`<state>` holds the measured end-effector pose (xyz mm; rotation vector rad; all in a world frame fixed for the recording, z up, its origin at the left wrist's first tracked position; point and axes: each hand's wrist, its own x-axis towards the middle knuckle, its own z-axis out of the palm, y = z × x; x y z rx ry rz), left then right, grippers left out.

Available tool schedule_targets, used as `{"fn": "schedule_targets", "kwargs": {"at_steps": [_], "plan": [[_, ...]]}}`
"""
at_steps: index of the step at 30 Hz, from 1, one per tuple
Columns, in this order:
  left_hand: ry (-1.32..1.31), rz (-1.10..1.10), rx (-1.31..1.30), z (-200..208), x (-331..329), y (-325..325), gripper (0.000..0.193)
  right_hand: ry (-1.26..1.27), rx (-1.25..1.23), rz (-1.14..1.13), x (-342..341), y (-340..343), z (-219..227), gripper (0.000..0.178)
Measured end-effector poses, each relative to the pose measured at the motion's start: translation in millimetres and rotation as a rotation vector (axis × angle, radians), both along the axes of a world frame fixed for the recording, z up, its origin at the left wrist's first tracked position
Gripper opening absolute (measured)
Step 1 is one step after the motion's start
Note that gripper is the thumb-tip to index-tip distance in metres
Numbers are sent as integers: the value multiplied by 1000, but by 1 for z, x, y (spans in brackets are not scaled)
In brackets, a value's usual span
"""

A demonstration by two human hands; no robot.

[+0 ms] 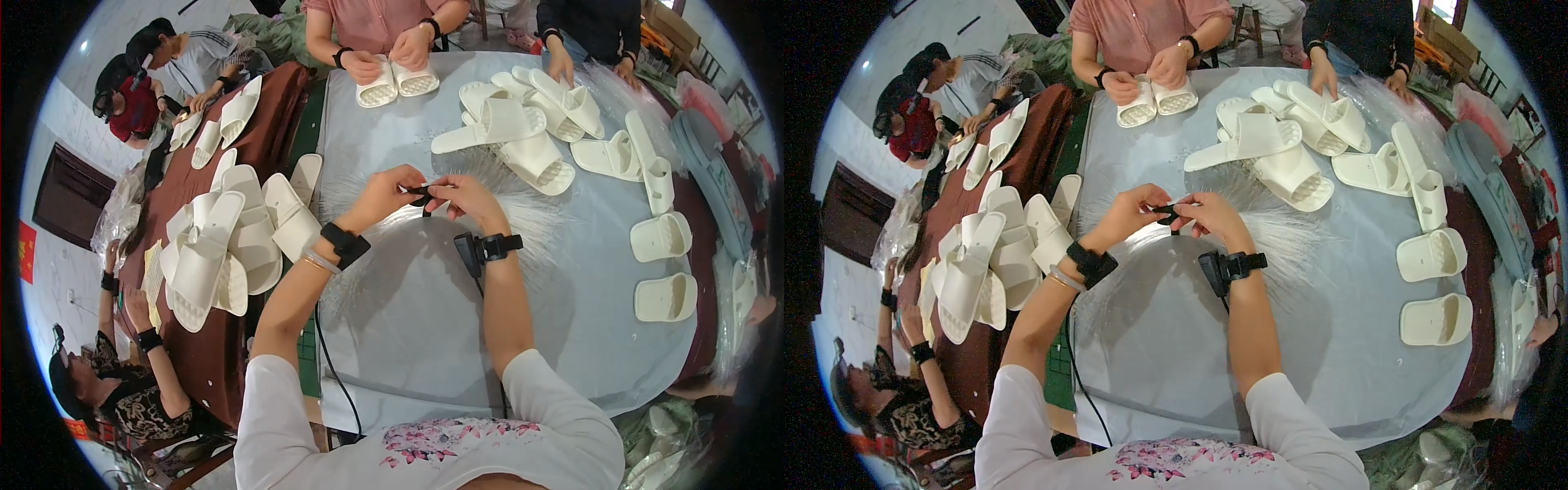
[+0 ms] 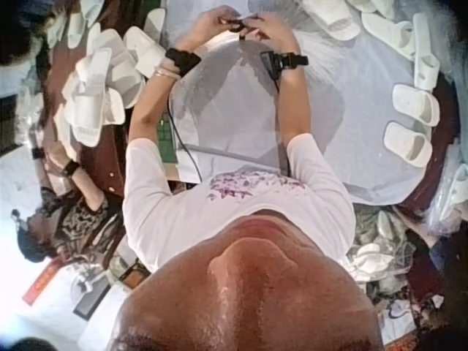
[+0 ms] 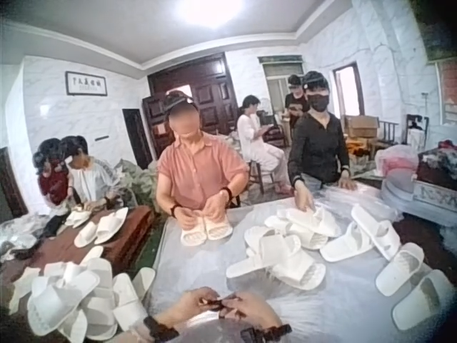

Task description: Assemble and inspect components of white foam slippers by hand.

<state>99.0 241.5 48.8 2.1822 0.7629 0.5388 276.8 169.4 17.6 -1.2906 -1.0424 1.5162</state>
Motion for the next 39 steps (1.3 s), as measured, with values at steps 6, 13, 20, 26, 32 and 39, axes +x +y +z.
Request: {"fn": "schedule_targets", "kwargs": {"at_steps": [6,13,20,26,32,39], "plan": [[17,-7,-164,1,-9,5,18,-8,28,-72,-2,0,-1,24],[-63,68,199,-6,-10,-4,10,-92,75,-176,-8,-4,14,24],[-26,136,547,-8,-17,-17,7,-13,33,-453,-9,3,-7,20],[210,11,597,-12,-42,-17,10,-244,67,-472,1,3,-13,20],[96,204,571,57,-67,-66,30,-478,104,-372,-19,-34,88,27],[720,588,816,102,-182,-84,64,-474,364,-387,-61,-85,179,28]]}}
